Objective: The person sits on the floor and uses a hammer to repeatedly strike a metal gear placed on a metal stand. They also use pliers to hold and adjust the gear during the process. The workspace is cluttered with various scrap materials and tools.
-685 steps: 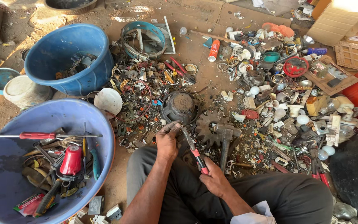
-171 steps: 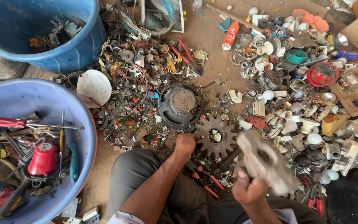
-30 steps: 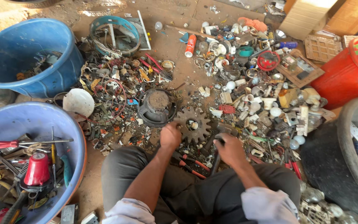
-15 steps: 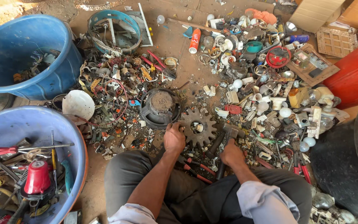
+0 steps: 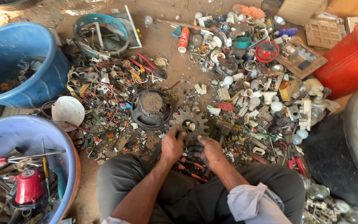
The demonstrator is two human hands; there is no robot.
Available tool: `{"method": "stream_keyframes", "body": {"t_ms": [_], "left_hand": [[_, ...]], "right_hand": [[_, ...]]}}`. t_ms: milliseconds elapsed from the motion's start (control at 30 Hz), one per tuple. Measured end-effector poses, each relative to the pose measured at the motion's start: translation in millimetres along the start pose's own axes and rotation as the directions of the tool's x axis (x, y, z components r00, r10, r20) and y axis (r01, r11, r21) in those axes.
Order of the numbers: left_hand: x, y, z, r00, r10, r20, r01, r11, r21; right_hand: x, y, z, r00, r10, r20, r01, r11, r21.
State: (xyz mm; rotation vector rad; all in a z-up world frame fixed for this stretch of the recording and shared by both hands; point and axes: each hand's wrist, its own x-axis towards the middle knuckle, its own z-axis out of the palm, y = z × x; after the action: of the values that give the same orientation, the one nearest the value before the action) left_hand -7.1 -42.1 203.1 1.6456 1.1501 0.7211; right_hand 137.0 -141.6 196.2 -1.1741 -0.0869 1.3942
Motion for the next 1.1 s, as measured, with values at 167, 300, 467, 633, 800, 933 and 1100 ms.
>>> {"method": "stream_keyframes", "body": {"t_ms": [167, 300, 467, 633, 800, 933, 1100], "left_hand": [[-33.7, 9.8, 2.7, 0.962, 0.271, -0.013, -0.263, 0.943, 0.206], [-20.5, 7.9, -8.5, 0.995, -0.097, -0.014, 0.098, 0.99, 0.101], [27.5, -17.0, -42.8, 0.939, -0.321, -0.124, 0.244, 0.875, -0.418], [44.9, -37.3, -41.8, 0.873, -0.486, 0.044, 0.357, 0.577, -0.735], [40.6, -30.8, -41.5, 0.878, -0.464, 0.115, 0.364, 0.492, -0.791], [42.7, -14.8, -63.9, 0.82, -0.554, 0.145, 0.469, 0.504, -0.725], [62.5, -26.9, -137.8, 0.828, -0.492, -0.27, 0.083, 0.584, -0.807]], "right_hand": [[-0.5, 22.0, 12.9, 0.996, 0.054, -0.07, -0.041, 0.985, 0.169], [-3.3, 17.4, 21.5, 0.994, 0.084, -0.066, -0.075, 0.989, 0.126], [17.6, -5.3, 38.8, 0.974, -0.17, -0.15, 0.005, 0.679, -0.734], [65.9, -6.9, 53.2, 0.748, -0.513, 0.421, 0.439, -0.092, -0.894], [81.4, 0.0, 63.0, 0.755, -0.443, 0.482, 0.321, -0.392, -0.862], [62.6, -6.8, 61.5, 0.915, -0.399, 0.059, 0.247, 0.438, -0.864], [-16.8, -5.3, -8.3, 0.982, -0.063, -0.18, 0.071, 0.997, 0.038]]}}
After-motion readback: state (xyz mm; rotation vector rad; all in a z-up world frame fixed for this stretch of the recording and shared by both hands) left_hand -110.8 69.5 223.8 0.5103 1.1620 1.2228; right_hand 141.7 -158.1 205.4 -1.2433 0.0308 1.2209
